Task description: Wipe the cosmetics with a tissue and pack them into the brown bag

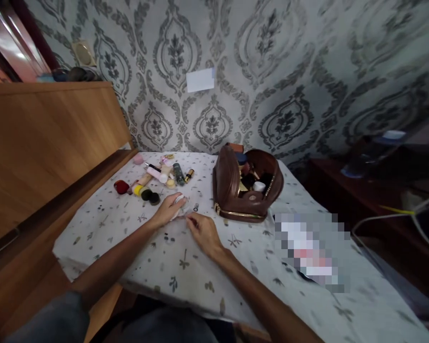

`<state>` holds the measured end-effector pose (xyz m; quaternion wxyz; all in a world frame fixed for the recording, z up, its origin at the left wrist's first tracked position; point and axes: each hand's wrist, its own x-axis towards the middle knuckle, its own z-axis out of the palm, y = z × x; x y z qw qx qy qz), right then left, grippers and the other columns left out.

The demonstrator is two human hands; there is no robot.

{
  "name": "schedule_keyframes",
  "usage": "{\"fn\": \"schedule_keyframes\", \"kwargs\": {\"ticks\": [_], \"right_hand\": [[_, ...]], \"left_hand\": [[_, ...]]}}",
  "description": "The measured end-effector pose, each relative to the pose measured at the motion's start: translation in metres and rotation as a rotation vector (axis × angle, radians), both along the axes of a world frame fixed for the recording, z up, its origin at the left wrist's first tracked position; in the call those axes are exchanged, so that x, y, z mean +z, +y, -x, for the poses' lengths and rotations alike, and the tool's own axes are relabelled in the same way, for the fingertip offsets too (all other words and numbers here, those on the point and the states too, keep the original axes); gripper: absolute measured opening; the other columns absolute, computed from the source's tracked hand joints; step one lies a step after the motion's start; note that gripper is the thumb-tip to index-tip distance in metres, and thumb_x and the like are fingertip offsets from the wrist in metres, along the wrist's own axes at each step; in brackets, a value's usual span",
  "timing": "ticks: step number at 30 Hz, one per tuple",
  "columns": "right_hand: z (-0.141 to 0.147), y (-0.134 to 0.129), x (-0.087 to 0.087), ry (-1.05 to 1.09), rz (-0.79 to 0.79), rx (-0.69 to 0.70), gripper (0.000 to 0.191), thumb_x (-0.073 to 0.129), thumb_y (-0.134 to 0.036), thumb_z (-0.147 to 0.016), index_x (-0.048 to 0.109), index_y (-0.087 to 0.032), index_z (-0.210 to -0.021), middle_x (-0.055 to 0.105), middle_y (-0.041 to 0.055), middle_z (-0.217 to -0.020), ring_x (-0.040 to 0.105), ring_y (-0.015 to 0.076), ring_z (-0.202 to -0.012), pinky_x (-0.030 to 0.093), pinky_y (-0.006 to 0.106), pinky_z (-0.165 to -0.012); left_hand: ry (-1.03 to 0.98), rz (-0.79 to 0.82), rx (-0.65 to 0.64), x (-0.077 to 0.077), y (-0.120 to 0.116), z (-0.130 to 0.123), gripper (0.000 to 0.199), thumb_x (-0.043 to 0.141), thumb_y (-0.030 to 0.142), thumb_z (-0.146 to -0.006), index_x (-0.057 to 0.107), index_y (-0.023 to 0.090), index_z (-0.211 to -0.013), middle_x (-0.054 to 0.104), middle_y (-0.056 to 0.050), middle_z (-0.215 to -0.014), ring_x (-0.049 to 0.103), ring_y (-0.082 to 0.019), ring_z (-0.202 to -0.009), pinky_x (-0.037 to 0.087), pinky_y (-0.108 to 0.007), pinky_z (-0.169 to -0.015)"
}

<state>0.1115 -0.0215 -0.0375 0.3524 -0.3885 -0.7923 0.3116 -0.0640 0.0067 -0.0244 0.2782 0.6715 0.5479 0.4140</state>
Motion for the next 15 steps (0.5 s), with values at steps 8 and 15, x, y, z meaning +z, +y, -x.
{"fn": "schedule_keyframes", "kwargs": {"ticks": [8,15], "right_hand": [[0.012,-0.005,-0.011,0.125,0.177,-0.018,0.029,0.049,-0.040,-0.084,0.064,-0.018,-0.074,0.056,-0.0002,-0.062,0.050,0.0146,-0.059,0.036,0.025,-0.056],[0.011,-0.006,-0.012,0.147,0.177,0.004,0.027,0.050,-0.038,-0.084,0.064,-0.018,-0.073,0.057,-0.0003,-0.062,0.050,0.0141,-0.059,0.036,0.025,-0.057]], "left_hand": [[0.317,-0.170,0.499,0.058,0.005,0.128,0.030,0.043,0.040,-0.095,0.061,0.018,-0.106,0.064,-0.009,-0.096,0.057,-0.026,-0.102,0.042,-0.035,-0.089],[0.472,-0.029,0.620,0.040,-0.002,0.202,0.023,0.058,0.039,-0.081,0.067,0.019,-0.090,0.066,-0.010,-0.094,0.058,-0.028,-0.097,0.043,-0.034,-0.083]]}}
